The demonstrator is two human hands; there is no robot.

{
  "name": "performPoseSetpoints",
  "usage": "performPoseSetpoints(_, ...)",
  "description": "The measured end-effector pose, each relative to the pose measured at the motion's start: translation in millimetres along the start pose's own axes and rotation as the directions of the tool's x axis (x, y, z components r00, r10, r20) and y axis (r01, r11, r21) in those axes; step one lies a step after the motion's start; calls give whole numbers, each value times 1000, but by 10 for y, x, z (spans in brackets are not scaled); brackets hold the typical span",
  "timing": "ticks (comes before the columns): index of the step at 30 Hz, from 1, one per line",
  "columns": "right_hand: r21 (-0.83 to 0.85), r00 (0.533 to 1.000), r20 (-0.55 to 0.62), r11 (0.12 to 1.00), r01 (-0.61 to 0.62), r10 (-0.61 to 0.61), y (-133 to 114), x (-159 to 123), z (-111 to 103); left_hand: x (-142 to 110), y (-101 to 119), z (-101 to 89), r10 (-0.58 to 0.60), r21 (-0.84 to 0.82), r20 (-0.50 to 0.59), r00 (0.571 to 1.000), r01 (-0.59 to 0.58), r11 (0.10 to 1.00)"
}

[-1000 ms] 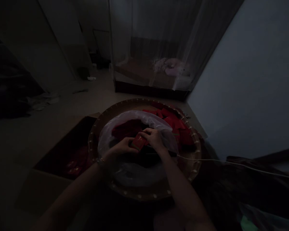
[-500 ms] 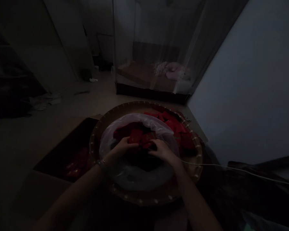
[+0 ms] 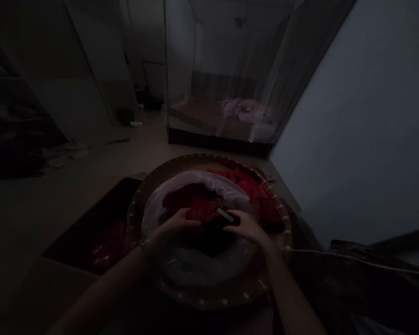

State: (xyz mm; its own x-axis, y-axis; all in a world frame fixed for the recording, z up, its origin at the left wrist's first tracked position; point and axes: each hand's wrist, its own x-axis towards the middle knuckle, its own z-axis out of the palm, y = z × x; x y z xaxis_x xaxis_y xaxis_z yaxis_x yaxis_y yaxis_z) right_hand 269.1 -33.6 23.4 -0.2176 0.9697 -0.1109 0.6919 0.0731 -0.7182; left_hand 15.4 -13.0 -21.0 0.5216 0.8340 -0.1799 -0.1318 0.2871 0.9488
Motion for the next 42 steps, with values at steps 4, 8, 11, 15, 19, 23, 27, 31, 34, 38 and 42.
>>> performPoseSetpoints(4, 134, 1000, 23, 991, -18, 15, -245, 10, -31, -34, 19, 50, 16, 156, 29, 999, -20, 987)
performPoseSetpoints(8, 145, 1000, -11, 989, 0, 2, -374, 119, 122, -45, 10, 75, 6, 249, 56, 998, -20, 968)
performPoseSetpoints(11, 155, 1000, -26, 988, 5, -1, -391, 195, 202, -41, 0, 83, 12, 284, 64, 998, -29, 958)
performPoseSetpoints(15, 157, 996, -89, 987, 24, -10, -396, 211, 196, -39, -9, 84, 18, 266, 100, 995, -45, 963)
performPoseSetpoints(19, 145, 985, -171, 989, 17, 9, -379, 180, 168, -53, -26, 74, -98, 249, 165, 981, 54, 967)
performPoseSetpoints(23, 142, 979, -201, 990, 6, 22, -337, 158, 167, -76, -11, 79, -156, 277, 174, 972, 103, 955)
performPoseSetpoints(27, 144, 980, -197, 989, 11, 18, -281, 171, 163, -92, 23, 93, -158, 301, 195, 968, 94, 949)
performPoseSetpoints(31, 224, 993, -96, 973, -50, 73, -187, 208, 115, -86, 10, 78, -186, 297, 174, 967, 129, 946)
performPoseSetpoints(34, 296, 992, -41, 949, -105, 122, -94, 211, 29, -69, -24, 51, -202, 319, 181, 963, 137, 938)
performPoseSetpoints(38, 355, 983, -42, 922, -154, 180, -20, 172, -66, -52, -36, 46, -200, 300, 150, 968, 149, 942)
performPoseSetpoints(42, 311, 993, -15, 945, -103, 114, -102, 141, -5, -65, 15, 80, -195, 301, 148, 970, 143, 943)
